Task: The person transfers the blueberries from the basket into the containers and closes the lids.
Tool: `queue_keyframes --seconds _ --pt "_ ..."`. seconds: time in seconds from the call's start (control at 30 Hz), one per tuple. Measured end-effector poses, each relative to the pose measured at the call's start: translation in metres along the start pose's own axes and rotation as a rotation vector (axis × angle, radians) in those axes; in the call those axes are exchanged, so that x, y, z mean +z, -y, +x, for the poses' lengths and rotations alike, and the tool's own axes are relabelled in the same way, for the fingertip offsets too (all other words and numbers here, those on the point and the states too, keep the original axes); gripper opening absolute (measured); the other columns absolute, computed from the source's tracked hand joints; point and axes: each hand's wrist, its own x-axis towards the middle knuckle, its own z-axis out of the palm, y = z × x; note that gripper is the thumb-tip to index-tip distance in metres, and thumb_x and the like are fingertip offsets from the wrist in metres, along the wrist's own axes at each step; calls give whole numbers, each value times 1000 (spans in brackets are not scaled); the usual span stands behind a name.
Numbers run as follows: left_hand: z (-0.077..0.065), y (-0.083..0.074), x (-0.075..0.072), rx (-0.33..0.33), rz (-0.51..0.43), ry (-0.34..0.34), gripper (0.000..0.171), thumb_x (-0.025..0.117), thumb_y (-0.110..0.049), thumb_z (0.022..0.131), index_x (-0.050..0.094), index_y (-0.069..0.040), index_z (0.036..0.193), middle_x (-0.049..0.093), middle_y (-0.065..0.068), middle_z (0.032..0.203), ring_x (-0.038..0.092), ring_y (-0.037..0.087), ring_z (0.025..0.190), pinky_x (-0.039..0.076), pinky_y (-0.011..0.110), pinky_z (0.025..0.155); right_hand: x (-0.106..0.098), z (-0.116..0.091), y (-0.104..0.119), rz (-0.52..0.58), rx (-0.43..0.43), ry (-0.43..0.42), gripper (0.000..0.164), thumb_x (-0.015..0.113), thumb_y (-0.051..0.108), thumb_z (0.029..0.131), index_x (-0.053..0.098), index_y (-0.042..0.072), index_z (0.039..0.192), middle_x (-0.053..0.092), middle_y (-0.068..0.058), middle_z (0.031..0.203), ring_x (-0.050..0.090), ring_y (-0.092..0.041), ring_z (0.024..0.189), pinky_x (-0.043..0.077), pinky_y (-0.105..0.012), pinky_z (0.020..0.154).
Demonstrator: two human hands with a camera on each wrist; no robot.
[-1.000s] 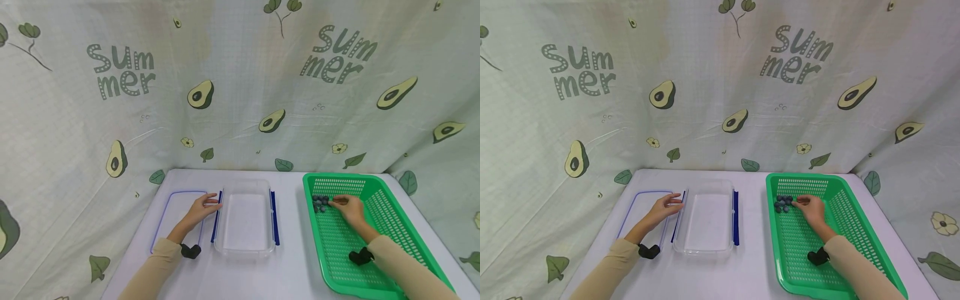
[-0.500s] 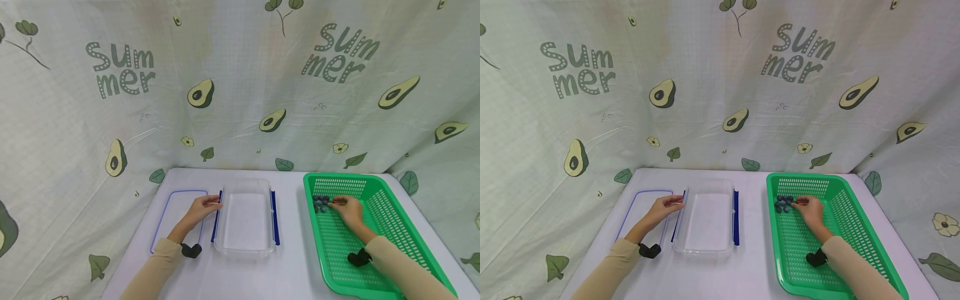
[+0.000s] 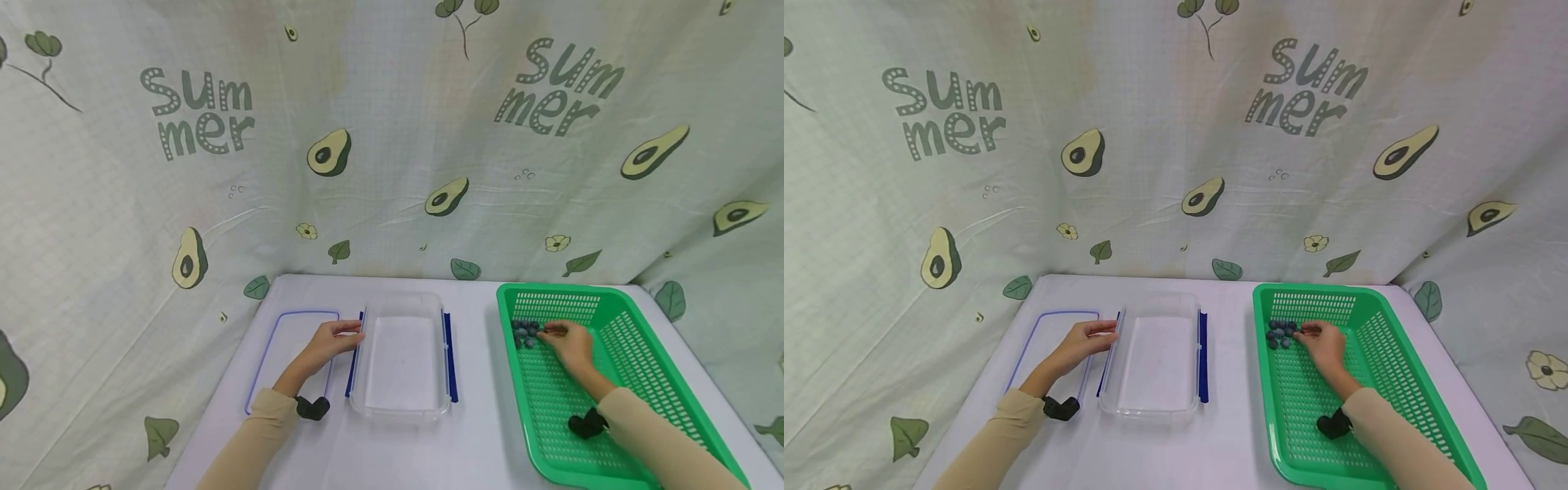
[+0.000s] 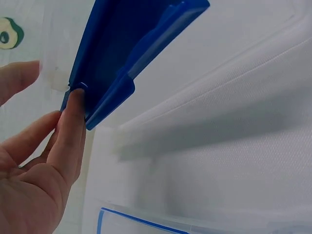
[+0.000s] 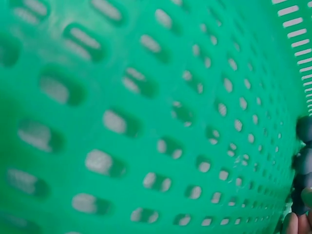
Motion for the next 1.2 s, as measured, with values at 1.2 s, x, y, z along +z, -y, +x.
queue_keyframes --seconds 1.2 --pt "0 -3 0 -79 -20 23 52 72 -21 94 56 10 133 66 18 118 66 33 109 58 35 89 -46 13 51 143 103 25 30 78 13 88 70 -11 106 73 -20 93 57 14 68 50 -7 61"
